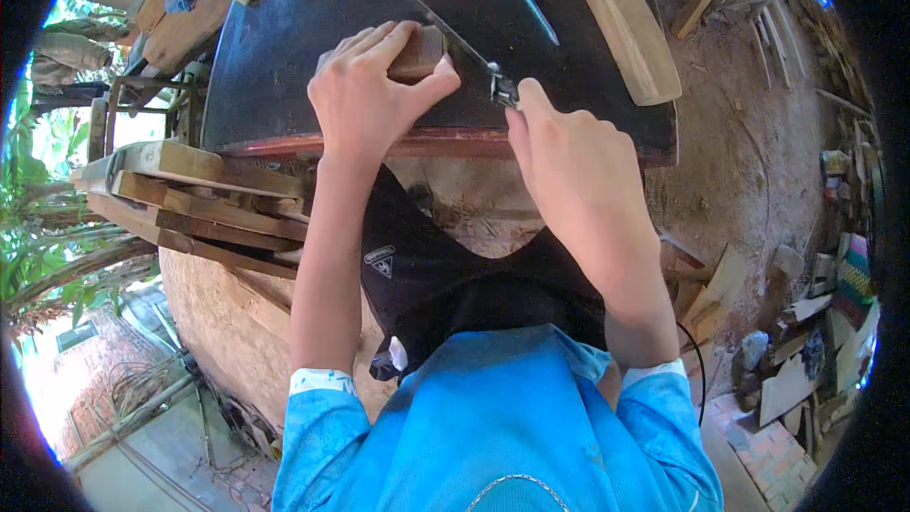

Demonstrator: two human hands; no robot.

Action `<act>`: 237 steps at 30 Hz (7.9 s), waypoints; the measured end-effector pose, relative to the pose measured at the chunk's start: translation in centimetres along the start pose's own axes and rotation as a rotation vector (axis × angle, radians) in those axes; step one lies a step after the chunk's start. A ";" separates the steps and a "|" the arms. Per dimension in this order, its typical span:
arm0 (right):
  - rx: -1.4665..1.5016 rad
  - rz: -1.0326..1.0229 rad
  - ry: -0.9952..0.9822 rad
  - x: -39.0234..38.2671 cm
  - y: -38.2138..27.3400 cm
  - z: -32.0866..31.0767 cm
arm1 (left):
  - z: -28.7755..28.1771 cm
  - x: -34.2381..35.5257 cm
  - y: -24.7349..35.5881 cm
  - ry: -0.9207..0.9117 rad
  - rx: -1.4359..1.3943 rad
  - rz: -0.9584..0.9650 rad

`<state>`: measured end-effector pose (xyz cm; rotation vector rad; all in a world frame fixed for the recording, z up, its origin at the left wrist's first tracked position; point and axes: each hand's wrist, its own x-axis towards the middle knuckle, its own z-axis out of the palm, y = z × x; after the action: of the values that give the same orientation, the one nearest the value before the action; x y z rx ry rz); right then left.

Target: Brush away sawdust, mark a piece of wood with a pen, and carve/cut it using small woodworking hand tools.

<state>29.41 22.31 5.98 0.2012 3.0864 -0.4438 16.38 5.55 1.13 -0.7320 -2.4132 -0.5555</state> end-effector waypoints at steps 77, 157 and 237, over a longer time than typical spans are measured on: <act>-0.225 -0.031 0.027 0.0 -1.5 -1.0 | 0.7 -1.3 0.2 0.159 -0.143 -0.006; -0.047 -0.048 0.032 -5.0 -0.7 0.8 | 0.6 -3.1 -0.2 0.109 0.021 -0.168; 0.255 -0.011 -0.007 -0.3 -1.3 1.7 | 0.4 -3.3 0.2 0.114 0.014 -0.172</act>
<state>29.53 20.56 4.69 0.1851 3.0163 -0.8370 18.62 4.68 -1.17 -0.4756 -2.3848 -0.6301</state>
